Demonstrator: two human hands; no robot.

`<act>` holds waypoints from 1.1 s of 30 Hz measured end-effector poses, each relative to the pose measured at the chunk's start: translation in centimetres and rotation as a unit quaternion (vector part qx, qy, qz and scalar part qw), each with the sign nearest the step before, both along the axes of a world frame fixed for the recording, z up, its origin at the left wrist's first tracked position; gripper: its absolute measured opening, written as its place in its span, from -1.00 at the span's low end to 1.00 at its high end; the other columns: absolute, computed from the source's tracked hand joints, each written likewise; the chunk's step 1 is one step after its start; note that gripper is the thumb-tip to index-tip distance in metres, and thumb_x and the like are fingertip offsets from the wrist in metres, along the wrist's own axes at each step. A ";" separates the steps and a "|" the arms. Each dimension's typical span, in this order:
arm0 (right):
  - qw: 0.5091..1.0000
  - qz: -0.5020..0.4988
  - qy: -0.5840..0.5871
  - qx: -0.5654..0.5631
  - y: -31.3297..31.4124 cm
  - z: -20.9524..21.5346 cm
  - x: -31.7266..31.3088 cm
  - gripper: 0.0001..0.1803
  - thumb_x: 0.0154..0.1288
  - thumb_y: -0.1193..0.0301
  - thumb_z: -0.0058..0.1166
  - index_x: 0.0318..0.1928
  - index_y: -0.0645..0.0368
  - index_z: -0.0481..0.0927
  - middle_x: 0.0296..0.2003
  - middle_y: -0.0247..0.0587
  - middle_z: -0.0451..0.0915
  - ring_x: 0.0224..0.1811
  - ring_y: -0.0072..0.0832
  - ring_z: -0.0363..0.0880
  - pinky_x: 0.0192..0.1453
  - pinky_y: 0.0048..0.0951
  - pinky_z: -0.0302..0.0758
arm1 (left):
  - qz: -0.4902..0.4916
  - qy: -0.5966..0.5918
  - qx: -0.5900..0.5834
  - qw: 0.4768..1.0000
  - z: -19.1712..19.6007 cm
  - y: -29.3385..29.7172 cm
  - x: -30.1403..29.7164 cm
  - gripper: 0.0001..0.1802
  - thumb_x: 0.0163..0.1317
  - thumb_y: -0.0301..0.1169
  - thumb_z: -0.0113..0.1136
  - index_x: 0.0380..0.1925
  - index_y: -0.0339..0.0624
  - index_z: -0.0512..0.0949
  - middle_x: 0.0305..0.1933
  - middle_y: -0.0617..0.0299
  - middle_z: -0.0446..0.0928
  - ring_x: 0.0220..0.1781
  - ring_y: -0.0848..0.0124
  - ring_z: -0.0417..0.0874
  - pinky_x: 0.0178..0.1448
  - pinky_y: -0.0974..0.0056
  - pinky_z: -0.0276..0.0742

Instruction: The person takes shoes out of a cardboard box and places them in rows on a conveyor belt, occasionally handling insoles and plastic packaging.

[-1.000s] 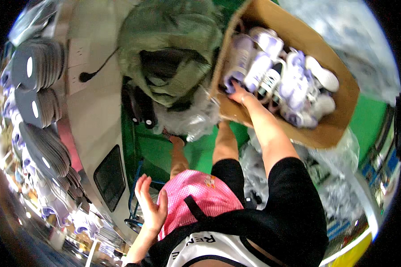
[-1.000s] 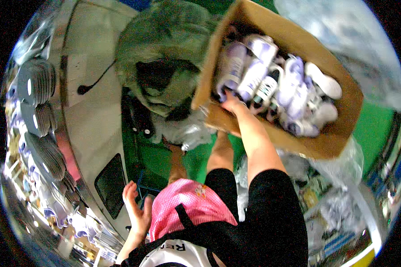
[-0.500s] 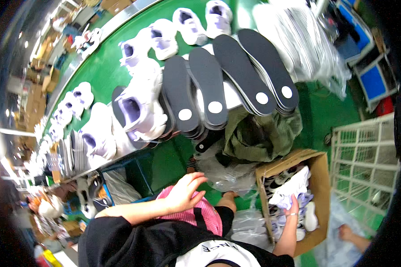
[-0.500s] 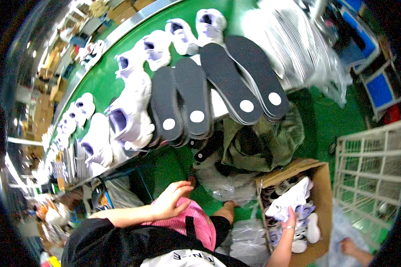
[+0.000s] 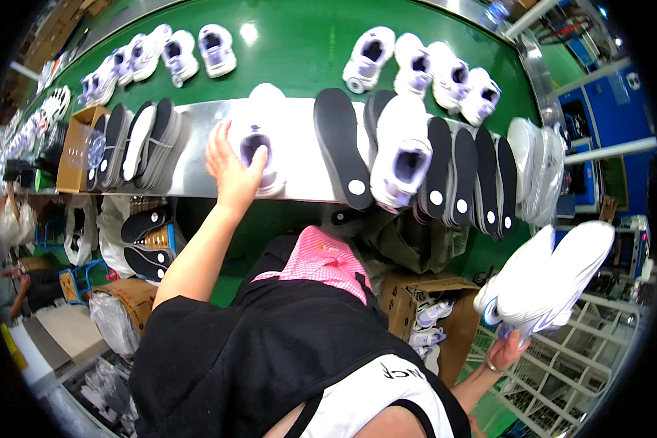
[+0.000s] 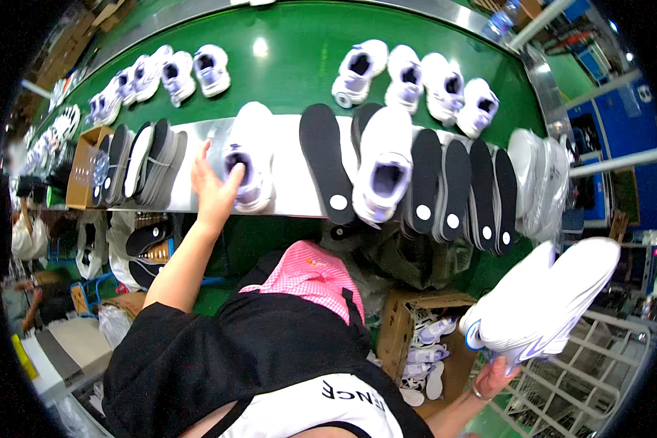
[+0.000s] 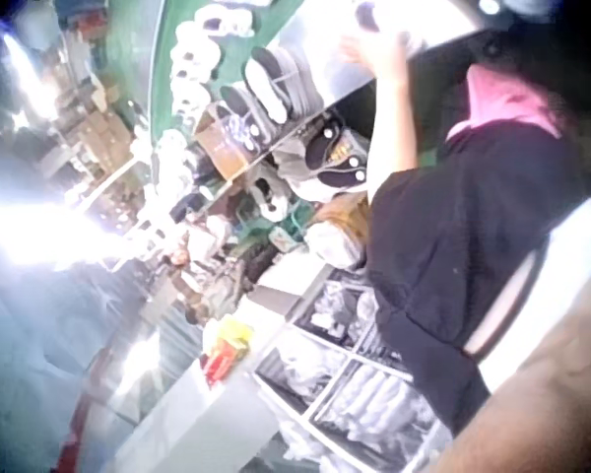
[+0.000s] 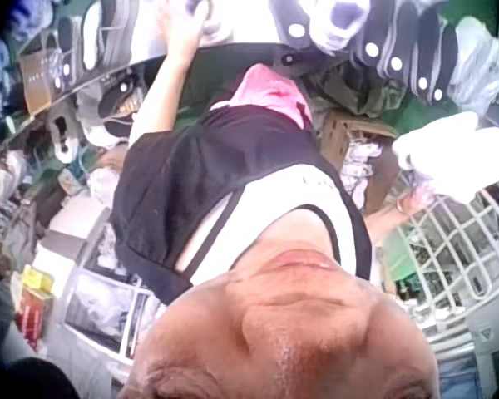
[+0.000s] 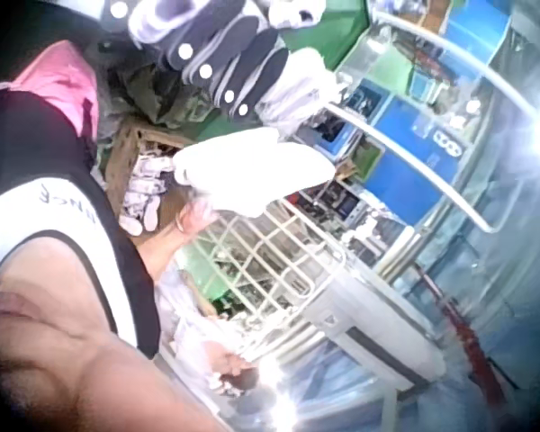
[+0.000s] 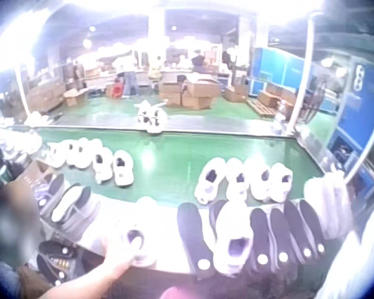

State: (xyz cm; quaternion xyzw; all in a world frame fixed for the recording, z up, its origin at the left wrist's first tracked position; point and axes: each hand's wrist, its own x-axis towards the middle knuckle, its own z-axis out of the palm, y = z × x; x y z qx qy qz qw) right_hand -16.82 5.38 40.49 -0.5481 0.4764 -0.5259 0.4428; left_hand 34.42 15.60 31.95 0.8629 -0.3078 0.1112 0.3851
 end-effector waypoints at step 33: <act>0.638 0.507 0.352 -0.460 2.4 -6.5 52.0 -0.60 -0.13 0.34 0.09 -0.19 0.08 0.40 -0.23 -0.15 0.41 -0.18 -0.26 0.39 -0.20 -0.34 0.35 | -0.194 -0.106 0.057 0.974 -0.8 12.1 11.0 -0.52 -0.18 -0.32 0.19 -0.15 -0.14 0.37 -0.04 0.10 0.32 -0.02 0.15 0.34 0.02 0.18 0.27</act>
